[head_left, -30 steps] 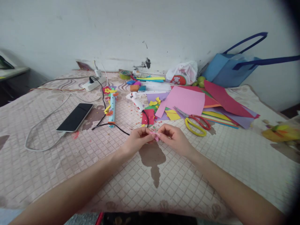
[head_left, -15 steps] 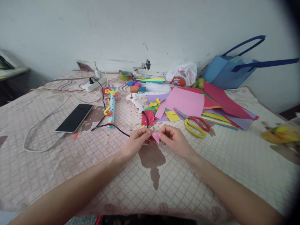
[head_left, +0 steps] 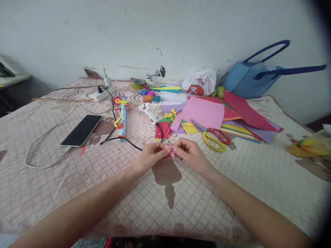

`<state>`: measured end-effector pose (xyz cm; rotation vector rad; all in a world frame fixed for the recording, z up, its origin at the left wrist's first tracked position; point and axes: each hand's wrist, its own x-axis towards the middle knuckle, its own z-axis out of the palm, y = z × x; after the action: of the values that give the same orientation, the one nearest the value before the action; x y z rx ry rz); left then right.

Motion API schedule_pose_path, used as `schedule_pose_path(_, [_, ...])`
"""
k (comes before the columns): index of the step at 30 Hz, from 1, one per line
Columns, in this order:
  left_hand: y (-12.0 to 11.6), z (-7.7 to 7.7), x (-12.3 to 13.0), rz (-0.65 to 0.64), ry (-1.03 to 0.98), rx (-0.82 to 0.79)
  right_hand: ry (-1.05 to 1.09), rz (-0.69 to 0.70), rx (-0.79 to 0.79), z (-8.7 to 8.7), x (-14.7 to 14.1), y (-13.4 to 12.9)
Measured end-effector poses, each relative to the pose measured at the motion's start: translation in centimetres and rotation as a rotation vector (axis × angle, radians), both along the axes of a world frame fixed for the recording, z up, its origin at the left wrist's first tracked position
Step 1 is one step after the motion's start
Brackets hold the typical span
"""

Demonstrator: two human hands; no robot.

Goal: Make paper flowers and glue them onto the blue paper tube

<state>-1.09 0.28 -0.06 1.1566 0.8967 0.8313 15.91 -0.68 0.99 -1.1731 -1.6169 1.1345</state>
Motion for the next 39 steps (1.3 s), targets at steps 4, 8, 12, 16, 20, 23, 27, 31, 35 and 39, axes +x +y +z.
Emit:
schedule_pose_path(4, [0.0, -0.1, -0.1, -0.035, -0.008, -0.006, 0.022, -0.005, -0.023, 0.0, -0.2, -0.1])
schedule_pose_path(8, [-0.1, 0.2, -0.1, -0.044, -0.034, 0.008, 0.062, -0.035, -0.057, 0.1, -0.5, -0.3])
schedule_pose_path(12, [-0.2, 0.4, -0.1, -0.096, 0.001, -0.027, 0.113, -0.066, -0.065, 0.1, -0.8, -0.5])
schedule_pose_path(16, [-0.1, 0.3, -0.1, -0.112, 0.018, 0.009, 0.137, -0.099, -0.070, -0.1, -1.1, -0.6])
schedule_pose_path(20, [-0.2, 0.1, -0.1, -0.136, 0.014, -0.008, 0.165, -0.107, -0.070, -0.2, -1.2, -0.7])
schedule_pose_path(23, [-0.2, -0.1, -0.2, -0.176, 0.024, -0.010, 0.170, -0.129, -0.061, -0.3, -1.2, -0.7])
schedule_pose_path(27, [-0.3, -0.3, -0.1, -0.166, 0.036, 0.036, 0.161, -0.129, -0.070, -0.5, -1.2, -0.7])
schedule_pose_path(31, [-0.5, -0.4, 0.0, -0.182, 0.053, 0.020, 0.160, -0.153, -0.060, -0.5, -1.2, -0.6])
schedule_pose_path(35, [-0.6, -0.7, 0.0, -0.151, 0.055, 0.036, 0.163, -0.159, -0.059, -0.5, -1.1, -0.5])
schedule_pose_path(39, [-0.4, -0.4, -0.1, -0.166, 0.054, 0.000, 0.172, -0.157, -0.052, -0.6, -1.0, -0.3])
